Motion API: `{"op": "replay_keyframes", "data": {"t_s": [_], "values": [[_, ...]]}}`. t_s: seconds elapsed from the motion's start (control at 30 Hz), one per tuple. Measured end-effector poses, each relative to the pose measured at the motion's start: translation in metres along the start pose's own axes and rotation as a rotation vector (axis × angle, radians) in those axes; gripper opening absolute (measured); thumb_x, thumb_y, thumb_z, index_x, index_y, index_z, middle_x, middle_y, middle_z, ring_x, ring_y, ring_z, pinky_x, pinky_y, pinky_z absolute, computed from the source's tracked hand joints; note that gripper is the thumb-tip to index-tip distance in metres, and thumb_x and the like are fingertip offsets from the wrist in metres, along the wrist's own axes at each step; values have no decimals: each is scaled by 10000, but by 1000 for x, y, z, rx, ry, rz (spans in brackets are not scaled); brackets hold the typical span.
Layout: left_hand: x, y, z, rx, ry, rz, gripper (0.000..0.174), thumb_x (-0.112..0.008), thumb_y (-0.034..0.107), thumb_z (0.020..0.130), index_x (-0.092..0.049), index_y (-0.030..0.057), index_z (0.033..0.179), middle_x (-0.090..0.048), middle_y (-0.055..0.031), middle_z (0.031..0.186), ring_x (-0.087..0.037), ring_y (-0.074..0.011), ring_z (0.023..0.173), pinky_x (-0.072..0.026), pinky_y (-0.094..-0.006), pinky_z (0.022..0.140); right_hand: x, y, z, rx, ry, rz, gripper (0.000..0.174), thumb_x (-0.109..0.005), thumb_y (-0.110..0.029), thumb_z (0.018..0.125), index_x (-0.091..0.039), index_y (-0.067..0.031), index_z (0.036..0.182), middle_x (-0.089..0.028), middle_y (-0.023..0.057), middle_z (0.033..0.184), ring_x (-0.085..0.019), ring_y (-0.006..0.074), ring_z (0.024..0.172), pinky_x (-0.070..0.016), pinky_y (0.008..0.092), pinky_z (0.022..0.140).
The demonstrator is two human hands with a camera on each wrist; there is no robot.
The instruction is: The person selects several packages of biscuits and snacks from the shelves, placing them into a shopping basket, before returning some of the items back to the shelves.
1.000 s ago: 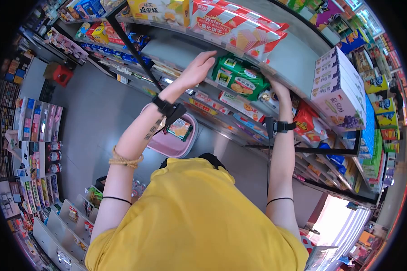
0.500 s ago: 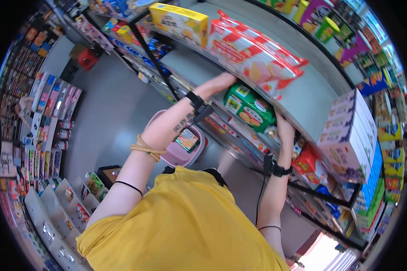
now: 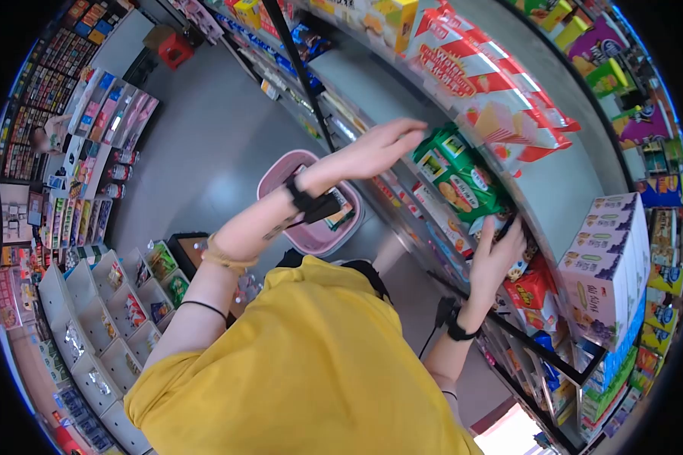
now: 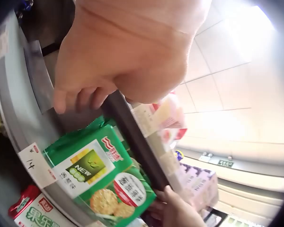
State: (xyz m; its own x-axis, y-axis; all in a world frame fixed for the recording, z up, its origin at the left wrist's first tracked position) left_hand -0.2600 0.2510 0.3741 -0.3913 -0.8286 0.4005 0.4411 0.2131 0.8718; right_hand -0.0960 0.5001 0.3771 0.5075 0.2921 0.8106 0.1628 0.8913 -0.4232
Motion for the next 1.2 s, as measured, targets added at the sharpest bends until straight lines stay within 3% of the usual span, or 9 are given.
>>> {"op": "replay_keyframes", "data": {"t_s": [0.17,0.27,0.37,0.5,0.53,0.57,0.63,0.7,1.2], "values": [[65,-13,-150,312,-246,-64,256,-604,217,929,-589,15,1086,-639,-76,1034,-615,-170,970,-473,-306,841,28,-64,-46,60,-309,545,379,-575,-216,916,-564,25,1209,-560,185,1233,-521,309,1148,-363,387,1009],[75,-89,-272,737,-144,273,310,-641,248,884,-588,9,1074,-629,-158,1062,-614,-288,992,-478,-372,853,28,-89,-36,46,-594,1055,426,-555,-313,912,-603,29,1161,-636,164,1106,-580,248,1046,-431,348,882],[66,-176,-451,898,-182,800,382,-648,307,852,-583,11,1085,-647,-206,1000,-595,-403,970,-479,-465,852,35,-142,-7,438,-621,1343,518,-529,-416,909,-617,42,1134,-654,196,1020,-618,280,942,-471,384,810],[38,-185,-622,1503,-94,340,435,-647,366,856,-583,14,1103,-668,-178,1018,-653,-303,931,-503,-406,813,42,-193,-4,757,-662,1677,466,-577,-369,879,-630,39,1100,-644,191,1016,-621,290,916,-482,391,793],[6,-228,-721,1335,224,260,268,-649,219,823,-628,-4,971,-680,-184,864,-671,-329,847,-519,-399,740,44,-203,-7,823,-690,1723,454,-579,-357,878,-630,36,1100,-640,189,1019,-619,290,918,-483,390,793],[7,-156,-675,1418,161,127,256,-660,224,801,-660,2,930,-695,-179,853,-681,-300,858,-517,-381,742,46,-211,-11,872,-719,1750,442,-580,-346,876,-631,33,1099,-637,186,1022,-616,289,920,-483,389,793],[-15,-167,-751,1473,-110,57,341,-676,311,784,-699,30,976,-708,-178,921,-677,-268,882,-501,-341,789,51,-228,-20,948,-771,1772,419,-582,-323,872,-632,27,1098,-630,180,1029,-612,289,924,-484,387,793],[-48,-198,-832,1577,-58,59,386,-676,322,789,-677,17,1026,-698,-188,945,-671,-268,871,-500,-352,784,53,-244,-30,987,-811,1762,397,-584,-300,869,-632,21,1097,-623,175,1035,-608,288,929,-485,385,794],[124,-285,-782,1278,269,71,324,-632,290,865,-636,7,1023,-698,-144,929,-670,-237,876,-510,-347,800,51,-420,-162,1007,-902,1295,272,-600,-129,843,-638,-24,1090,-570,134,1084,-575,283,962,-492,371,797]]}}
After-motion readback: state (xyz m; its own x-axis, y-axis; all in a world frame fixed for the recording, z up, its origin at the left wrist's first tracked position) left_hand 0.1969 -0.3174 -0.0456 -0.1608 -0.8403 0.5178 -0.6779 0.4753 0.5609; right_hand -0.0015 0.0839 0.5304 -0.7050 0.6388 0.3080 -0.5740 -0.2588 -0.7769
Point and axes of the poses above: each hand's wrist, its own z-axis towards the middle knuckle, its own x-axis out of the back of the hand, y = z × x, the point moved 1 cm from there along z, towards the middle knuckle
